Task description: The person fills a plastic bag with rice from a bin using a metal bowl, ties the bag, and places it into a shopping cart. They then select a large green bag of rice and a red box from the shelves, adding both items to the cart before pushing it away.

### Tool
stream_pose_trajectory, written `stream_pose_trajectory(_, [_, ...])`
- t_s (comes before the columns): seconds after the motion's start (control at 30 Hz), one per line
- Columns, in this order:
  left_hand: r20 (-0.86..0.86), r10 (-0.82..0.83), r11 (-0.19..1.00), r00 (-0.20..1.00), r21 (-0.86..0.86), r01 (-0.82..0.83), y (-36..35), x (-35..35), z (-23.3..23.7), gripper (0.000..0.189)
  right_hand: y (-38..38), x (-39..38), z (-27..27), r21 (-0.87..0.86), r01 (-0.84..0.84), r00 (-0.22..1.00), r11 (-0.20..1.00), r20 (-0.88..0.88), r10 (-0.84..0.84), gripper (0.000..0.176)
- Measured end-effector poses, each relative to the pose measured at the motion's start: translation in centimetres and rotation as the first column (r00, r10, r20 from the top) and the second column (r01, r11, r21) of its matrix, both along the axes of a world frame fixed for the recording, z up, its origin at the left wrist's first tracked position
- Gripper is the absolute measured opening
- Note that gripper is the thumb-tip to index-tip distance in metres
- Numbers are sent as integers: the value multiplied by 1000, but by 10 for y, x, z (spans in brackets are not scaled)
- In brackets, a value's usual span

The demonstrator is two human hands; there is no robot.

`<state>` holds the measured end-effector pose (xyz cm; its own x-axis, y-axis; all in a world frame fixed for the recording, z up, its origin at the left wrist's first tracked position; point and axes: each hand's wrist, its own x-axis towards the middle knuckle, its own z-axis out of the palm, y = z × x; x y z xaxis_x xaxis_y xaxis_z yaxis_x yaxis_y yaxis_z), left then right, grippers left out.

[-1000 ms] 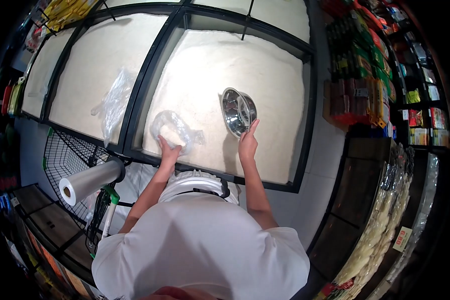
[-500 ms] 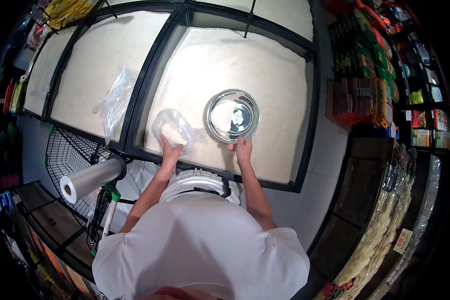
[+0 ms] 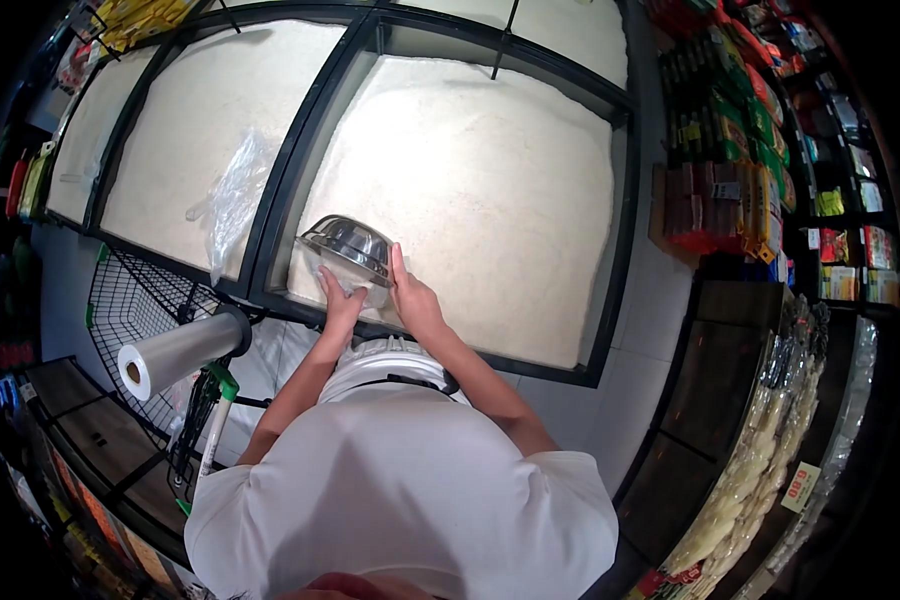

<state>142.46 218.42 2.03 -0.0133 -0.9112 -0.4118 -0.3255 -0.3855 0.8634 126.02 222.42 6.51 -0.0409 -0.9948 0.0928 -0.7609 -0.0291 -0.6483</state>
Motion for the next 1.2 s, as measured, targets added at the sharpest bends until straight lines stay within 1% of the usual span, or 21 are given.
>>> stream_pose_trajectory(0.03, [-6,2,1000,1000,-26,-2,1,0,-2,102,1,0,-2,-5,7,1000,1000,-13,-7,86])
stream_pose_trajectory(0.1, [-74,38,998,997,61,-33,3,2,-5,102,4,-4,-1,-15,22,999,1000,-38,-22,86])
stream_pose_trajectory(0.13, [-107,58,993,993,105,-46,4,3,-6,102,4,-7,0,3,74,997,997,1,-74,86])
stream_pose_trajectory(0.2, [-53,44,997,998,60,-41,3,6,-10,102,5,-16,5,45,176,981,983,76,-179,85])
stream_pose_trajectory(0.23, [-26,38,999,999,37,-37,3,6,-12,102,3,-22,6,137,263,947,955,156,-283,79])
stream_pose_trajectory(0.27, [-48,47,998,998,41,-45,3,6,-14,102,3,-28,8,226,329,859,917,333,-390,74])
stream_pose_trajectory(0.33, [-91,55,998,994,46,-51,1,6,-11,102,6,-48,-13,349,432,660,832,506,-555,60])
stream_pose_trajectory(0.43, [-89,55,997,994,65,-49,0,7,-5,102,20,-91,-43,342,540,309,769,769,-559,28])
stream_pose_trajectory(0.6, [-64,44,997,997,70,-39,-3,5,-9,101,44,-172,-89,561,646,-160,517,762,-627,28])
stream_pose_trajectory(0.73, [-63,51,997,997,67,-47,-6,1,-3,100,57,-215,-134,631,634,-320,446,740,-592,25])
stream_pose_trajectory(0.83, [-51,74,992,996,101,-68,-7,1,-1,99,67,-208,-157,699,459,-526,548,711,-467,34])
stream_pose_trajectory(0.9, [-42,101,992,994,83,-98,-11,3,-6,97,68,-190,-158,744,303,-518,596,653,-552,40])
stream_pose_trajectory(0.93, [-37,115,991,993,73,-112,-13,4,-9,97,59,-166,-155,788,332,-459,519,616,-640,39])
stream_pose_trajectory(0.97, [-45,133,989,990,73,-130,-16,4,-7,95,56,-152,-163,740,155,-402,654,652,-643,41])
stream_pose_trajectory(1.0, [-53,152,986,987,73,-147,-19,4,-3,94,36,-112,-125,769,213,-238,603,639,-732,44])
stream_pose_trajectory(1.03, [-61,169,984,984,73,-165,-22,4,0,93,18,-84,-97,773,190,33,605,611,-791,50])
stream_pose_trajectory(1.07, [-13,167,984,986,69,-166,-26,4,-2,91,6,-55,-80,713,177,272,679,627,-730,59])
stream_pose_trajectory(1.1, [34,165,984,986,61,-167,-31,4,-7,90,-6,-30,-64,644,151,422,750,644,-638,66])
stream_pose_trajectory(1.13, [81,163,984,983,54,-168,-35,5,-13,89,-15,-16,-99,507,156,691,848,557,-460,71])
stream_pose_trajectory(1.17, [74,153,987,985,39,-156,-37,9,-26,86,-24,-2,-68,432,173,857,885,376,-352,75])
stream_pose_trajectory(1.2, [67,142,989,988,25,-144,-40,11,-32,84,-29,3,-68,383,170,903,908,308,-299,72])
